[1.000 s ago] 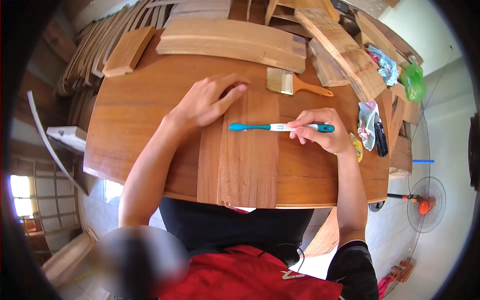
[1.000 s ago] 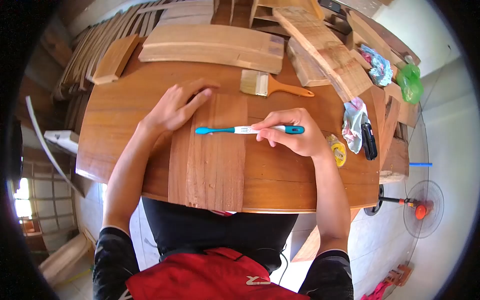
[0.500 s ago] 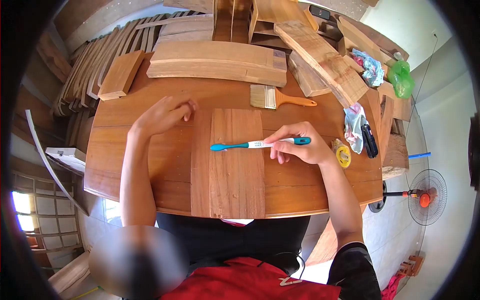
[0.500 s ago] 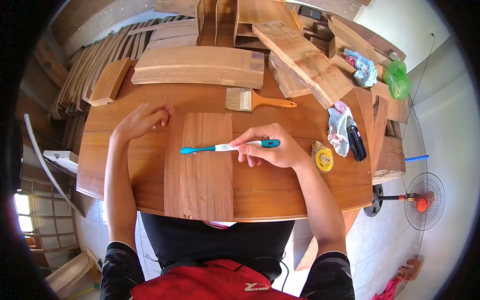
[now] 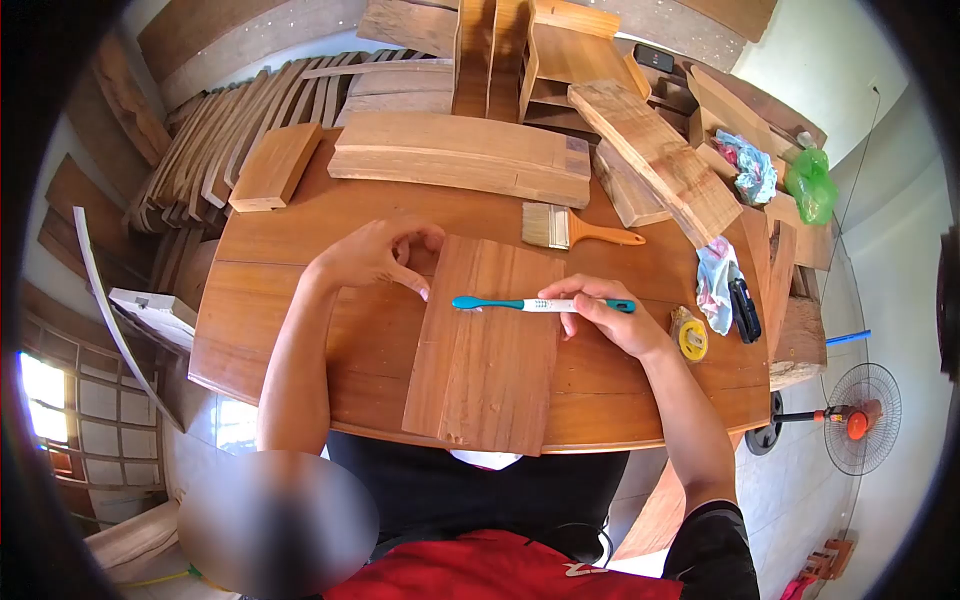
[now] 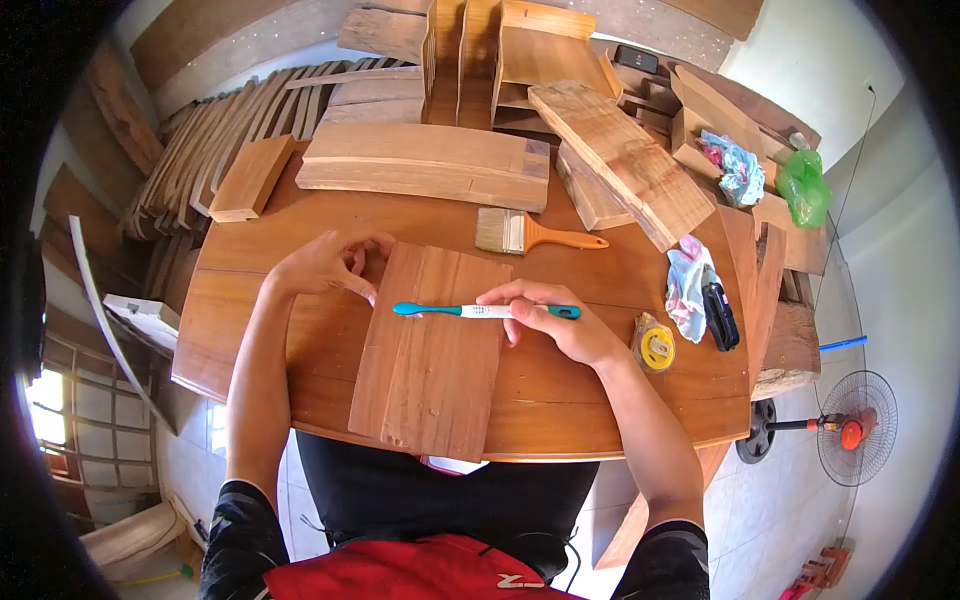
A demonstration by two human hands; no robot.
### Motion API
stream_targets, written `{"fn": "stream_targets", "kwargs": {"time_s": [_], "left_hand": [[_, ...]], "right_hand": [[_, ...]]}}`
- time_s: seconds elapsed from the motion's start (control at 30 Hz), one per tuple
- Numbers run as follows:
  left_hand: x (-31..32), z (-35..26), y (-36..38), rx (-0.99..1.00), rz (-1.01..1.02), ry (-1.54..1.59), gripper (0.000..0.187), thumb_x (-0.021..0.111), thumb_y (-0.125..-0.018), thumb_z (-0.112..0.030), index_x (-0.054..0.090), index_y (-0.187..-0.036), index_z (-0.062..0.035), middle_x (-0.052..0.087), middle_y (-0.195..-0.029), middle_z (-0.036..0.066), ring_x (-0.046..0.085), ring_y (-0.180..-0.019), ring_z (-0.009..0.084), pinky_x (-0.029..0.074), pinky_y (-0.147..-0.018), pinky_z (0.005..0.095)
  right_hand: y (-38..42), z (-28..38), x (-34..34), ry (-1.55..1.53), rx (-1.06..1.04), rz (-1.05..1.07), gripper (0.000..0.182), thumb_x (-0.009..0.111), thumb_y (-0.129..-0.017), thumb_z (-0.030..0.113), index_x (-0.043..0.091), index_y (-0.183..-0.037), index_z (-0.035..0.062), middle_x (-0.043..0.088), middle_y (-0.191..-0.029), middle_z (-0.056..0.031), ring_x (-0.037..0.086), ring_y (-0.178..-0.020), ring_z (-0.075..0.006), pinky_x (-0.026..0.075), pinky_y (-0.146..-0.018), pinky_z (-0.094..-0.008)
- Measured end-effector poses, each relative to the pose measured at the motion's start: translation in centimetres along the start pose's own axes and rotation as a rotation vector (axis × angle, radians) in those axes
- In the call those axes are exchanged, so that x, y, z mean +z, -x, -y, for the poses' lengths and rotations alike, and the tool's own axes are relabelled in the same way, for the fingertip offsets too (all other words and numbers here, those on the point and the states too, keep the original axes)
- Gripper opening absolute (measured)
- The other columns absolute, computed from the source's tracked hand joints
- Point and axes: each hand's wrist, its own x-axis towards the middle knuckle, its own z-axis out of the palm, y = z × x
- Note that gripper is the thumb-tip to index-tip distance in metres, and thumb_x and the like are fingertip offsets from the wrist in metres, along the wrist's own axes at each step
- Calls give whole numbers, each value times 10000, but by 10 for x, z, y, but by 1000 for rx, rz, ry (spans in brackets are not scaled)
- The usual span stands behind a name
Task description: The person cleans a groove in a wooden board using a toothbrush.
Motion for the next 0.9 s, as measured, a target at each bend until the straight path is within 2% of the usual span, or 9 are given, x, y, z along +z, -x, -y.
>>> {"fn": "stream_targets", "kwargs": {"time_s": [0.1, 0.27, 0.4, 0.43, 0.53, 0.63, 0.7, 0.77, 0.9], "left_hand": [[3, -4, 2, -51, 17, 546, 799, 913, -694, -257, 506, -1360, -83, 662, -951, 65, 566, -697, 120, 463, -583, 256], [13, -17, -4, -120, 46, 882, 547, 675, -932, -345, 490, -1337, -28, 665, -1000, 89, 623, -811, 120, 515, -649, 277], [57, -8, -34, -83, -338, 499, 517, 497, -1007, -465, 614, -1194, 2, 682, -985, 99, 621, -831, 154, 503, -736, 304], [59, -8, -35, -111, -351, 518, 504, 502, -1008, -454, 634, -1149, 11, 680, -965, 94, 605, -829, 147, 487, -750, 303], [60, -17, -31, -164, -406, 575, 468, 508, -1016, -404, 671, -1028, 35, 658, -856, 59, 542, -814, 102, 449, -746, 297], [65, -10, -33, -113, -459, 581, 447, 509, -1021, -376, 660, -967, 41, 641, -823, 37, 519, -792, 87, 444, -716, 295], [66, -10, -32, -98, -471, 606, 437, 512, -1022, -366, 650, -934, 40, 632, -803, 31, 513, -772, 86, 441, -697, 298], [68, -10, -34, -82, -493, 631, 435, 514, -1022, -359, 645, -916, 42, 627, -787, 30, 512, -757, 87, 439, -687, 298], [68, -7, -34, -99, -488, 610, 437, 517, -1019, -353, 648, -920, 51, 630, -775, 45, 528, -757, 92, 446, -696, 294]], "right_hand": [[0, 1, 1, 5, -30, 13, 332, 578, -1010, 261, 650, -1256, 50, 658, -900, -37, 602, -888, -125, 453, -808, -281], [-5, 4, 10, -40, -70, -109, 308, 598, -996, 188, 648, -1250, 21, 664, -959, -61, 614, -865, -132, 481, -772, -274], [-12, 1, 2, 145, -278, -326, 232, 577, -986, 102, 678, -1166, -4, 670, -980, -82, 601, -754, -124, 486, -708, -255], [-10, -1, -1, 91, -247, -433, 215, 582, -986, 106, 693, -1133, -4, 670, -952, -90, 600, -738, -120, 492, -691, -261], [2, 2, -15, 32, -143, -218, 226, 586, -992, 124, 695, -1143, -4, 687, -922, -113, 608, -711, -111, 499, -624, -250], [5, 11, -14, 33, -54, -253, 232, 597, -989, 132, 694, -1148, -6, 700, -950, -119, 614, -716, -104, 491, -586, -228], [-4, 7, -8, 50, -116, -460, 246, 609, -989, 157, 693, -1165, 8, 714, -947, -126, 614, -702, -96, 479, -546, -220], [2, 4, -13, 38, -77, -187, 253, 609, -990, 162, 689, -1181, 17, 718, -945, -123, 611, -711, -88, 472, -539, -216], [-5, 1, -10, 163, -139, -430, 254, 605, -989, 168, 697, -1177, 24, 726, -957, -102, 593, -697, -68, 457, -526, -204]]}}
